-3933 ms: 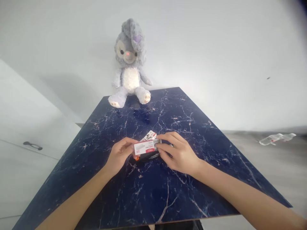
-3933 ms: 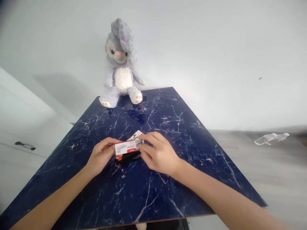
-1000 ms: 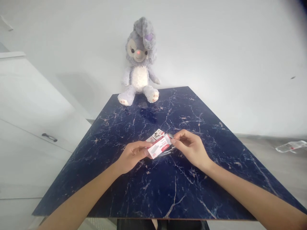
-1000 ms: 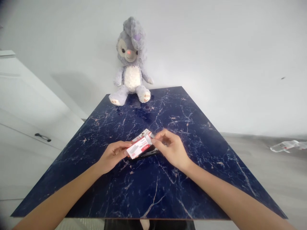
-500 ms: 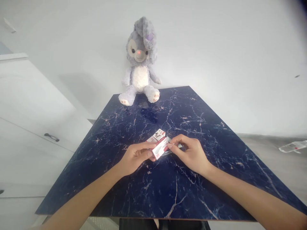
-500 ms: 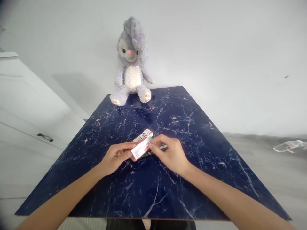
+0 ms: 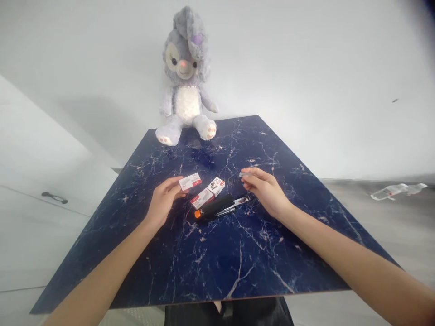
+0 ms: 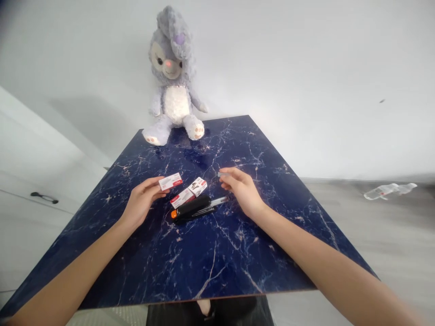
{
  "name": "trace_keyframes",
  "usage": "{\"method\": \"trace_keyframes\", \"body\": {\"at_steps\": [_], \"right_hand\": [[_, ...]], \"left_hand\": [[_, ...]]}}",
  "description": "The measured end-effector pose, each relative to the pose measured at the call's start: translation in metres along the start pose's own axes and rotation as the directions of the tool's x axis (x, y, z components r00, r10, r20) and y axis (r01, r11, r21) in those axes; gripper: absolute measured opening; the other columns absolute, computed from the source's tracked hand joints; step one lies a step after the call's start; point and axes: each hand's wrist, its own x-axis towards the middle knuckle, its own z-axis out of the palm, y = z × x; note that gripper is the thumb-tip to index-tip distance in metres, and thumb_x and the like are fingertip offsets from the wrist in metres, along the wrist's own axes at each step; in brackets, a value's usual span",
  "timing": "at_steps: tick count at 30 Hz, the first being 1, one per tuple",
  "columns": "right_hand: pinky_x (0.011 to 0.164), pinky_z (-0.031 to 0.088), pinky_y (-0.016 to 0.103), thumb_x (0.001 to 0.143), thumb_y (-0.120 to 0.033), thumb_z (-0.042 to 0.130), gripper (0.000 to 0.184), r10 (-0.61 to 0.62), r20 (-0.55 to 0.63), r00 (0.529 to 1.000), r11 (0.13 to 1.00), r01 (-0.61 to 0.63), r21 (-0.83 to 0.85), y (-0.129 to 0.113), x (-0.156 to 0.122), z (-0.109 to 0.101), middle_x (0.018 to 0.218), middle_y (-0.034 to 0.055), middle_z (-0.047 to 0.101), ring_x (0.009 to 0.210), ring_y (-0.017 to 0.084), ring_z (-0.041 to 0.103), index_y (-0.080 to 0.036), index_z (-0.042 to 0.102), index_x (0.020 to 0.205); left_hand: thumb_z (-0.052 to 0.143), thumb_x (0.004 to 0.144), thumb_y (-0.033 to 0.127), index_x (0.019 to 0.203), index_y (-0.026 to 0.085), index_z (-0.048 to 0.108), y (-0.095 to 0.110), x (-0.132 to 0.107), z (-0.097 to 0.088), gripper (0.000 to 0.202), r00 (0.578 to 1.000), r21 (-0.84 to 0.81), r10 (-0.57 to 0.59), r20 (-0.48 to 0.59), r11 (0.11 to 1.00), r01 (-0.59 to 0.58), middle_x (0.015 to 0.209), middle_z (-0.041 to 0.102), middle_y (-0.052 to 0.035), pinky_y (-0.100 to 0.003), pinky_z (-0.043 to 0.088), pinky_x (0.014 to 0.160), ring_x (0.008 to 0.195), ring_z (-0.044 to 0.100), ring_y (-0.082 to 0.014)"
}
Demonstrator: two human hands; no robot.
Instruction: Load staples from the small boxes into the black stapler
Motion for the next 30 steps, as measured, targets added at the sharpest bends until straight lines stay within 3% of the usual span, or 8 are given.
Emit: {"method": "trace_keyframes", "body": {"at_steps": [3,6,9,11,13,18,26,30], "right_hand": [[0.082,0.054,0.035,0.083,-0.048,0.070,0.034,0.018,0.091,0.996,0.999,-0.016,-0.029,-0.001,0.002,-0.003,0.096,0.0057,0.072,0.084,0.018,0.067,-0.023,0.071,0.106],[0.077,0.054,0.035,0.085,-0.048,0.068,0.030,-0.036,0.246,0.969,0.949,0.111,-0.295,-0.010,0.001,-0.007,0.092,0.0045,0.074,0.081,0.020,0.068,-0.025,0.073,0.103],[0.078,0.053,0.035,0.084,-0.038,0.068,0.017,-0.103,0.390,0.915,0.763,0.325,-0.559,-0.019,-0.002,-0.011,0.092,0.0018,0.075,0.082,0.021,0.069,-0.027,0.075,0.095],[0.081,0.053,0.034,0.082,-0.033,0.069,0.015,-0.115,0.448,0.886,0.660,0.405,-0.632,-0.023,-0.003,-0.013,0.093,0.0002,0.076,0.086,0.021,0.070,-0.028,0.074,0.096],[0.082,0.054,0.033,0.081,-0.031,0.070,0.021,-0.083,0.491,0.867,0.625,0.429,-0.652,-0.025,-0.003,-0.015,0.097,-0.0007,0.077,0.089,0.021,0.071,-0.029,0.074,0.102],[0.083,0.053,0.029,0.083,-0.033,0.069,0.019,-0.036,0.572,0.819,0.620,0.468,-0.630,-0.027,-0.001,-0.020,0.102,-0.0023,0.077,0.091,0.019,0.071,-0.029,0.076,0.100],[0.073,0.047,0.028,0.079,-0.028,0.069,0.016,0.037,0.580,0.814,0.521,0.479,-0.707,-0.032,0.001,-0.021,0.095,-0.0023,0.077,0.084,0.019,0.069,-0.028,0.075,0.094],[0.071,0.046,0.028,0.079,-0.029,0.069,0.016,0.072,0.571,0.818,0.536,0.451,-0.713,-0.033,0.002,-0.023,0.094,-0.0012,0.077,0.083,0.019,0.068,-0.027,0.074,0.094]], "left_hand": [[0.063,0.086,0.041,0.120,0.018,0.068,-0.007,0.000,0.001,0.041,1.000,0.104,0.007,0.002,0.995,-0.007,0.109,0.074,-0.0101,-0.039,0.059,0.080,0.092,0.072,-0.0249],[0.058,0.090,0.046,0.123,0.020,0.066,-0.010,-0.001,0.000,0.042,0.998,0.296,0.047,0.041,0.953,-0.057,0.113,0.072,-0.0099,-0.039,0.058,0.078,0.090,0.071,-0.0242],[0.058,0.090,0.042,0.117,0.023,0.068,-0.007,-0.001,-0.002,0.035,0.976,0.601,0.175,0.131,0.769,-0.219,0.119,0.070,-0.0083,-0.039,0.055,0.081,0.087,0.069,-0.0230],[0.058,0.091,0.038,0.113,0.023,0.070,-0.005,-0.002,-0.002,0.029,0.944,0.702,0.267,0.195,0.634,-0.324,0.120,0.069,-0.0077,-0.040,0.054,0.085,0.091,0.068,-0.0233],[0.055,0.093,0.035,0.113,0.023,0.069,-0.004,-0.004,-0.001,0.027,0.917,0.726,0.331,0.221,0.572,-0.382,0.121,0.068,-0.0075,-0.039,0.053,0.087,0.097,0.066,-0.0238],[0.053,0.095,0.034,0.111,0.023,0.069,-0.007,-0.007,0.002,0.025,0.886,0.696,0.398,0.239,0.566,-0.442,0.120,0.068,-0.0065,-0.039,0.052,0.093,0.106,0.065,-0.0241],[0.053,0.095,0.033,0.099,0.024,0.074,-0.009,-0.006,0.003,0.023,0.883,0.718,0.400,0.243,0.538,-0.442,0.115,0.070,-0.0045,-0.040,0.051,0.097,0.106,0.065,-0.0237],[0.052,0.096,0.034,0.098,0.025,0.075,-0.009,-0.006,0.002,0.025,0.880,0.708,0.406,0.246,0.545,-0.449,0.115,0.071,-0.0047,-0.041,0.050,0.099,0.107,0.065,-0.0237]]}}
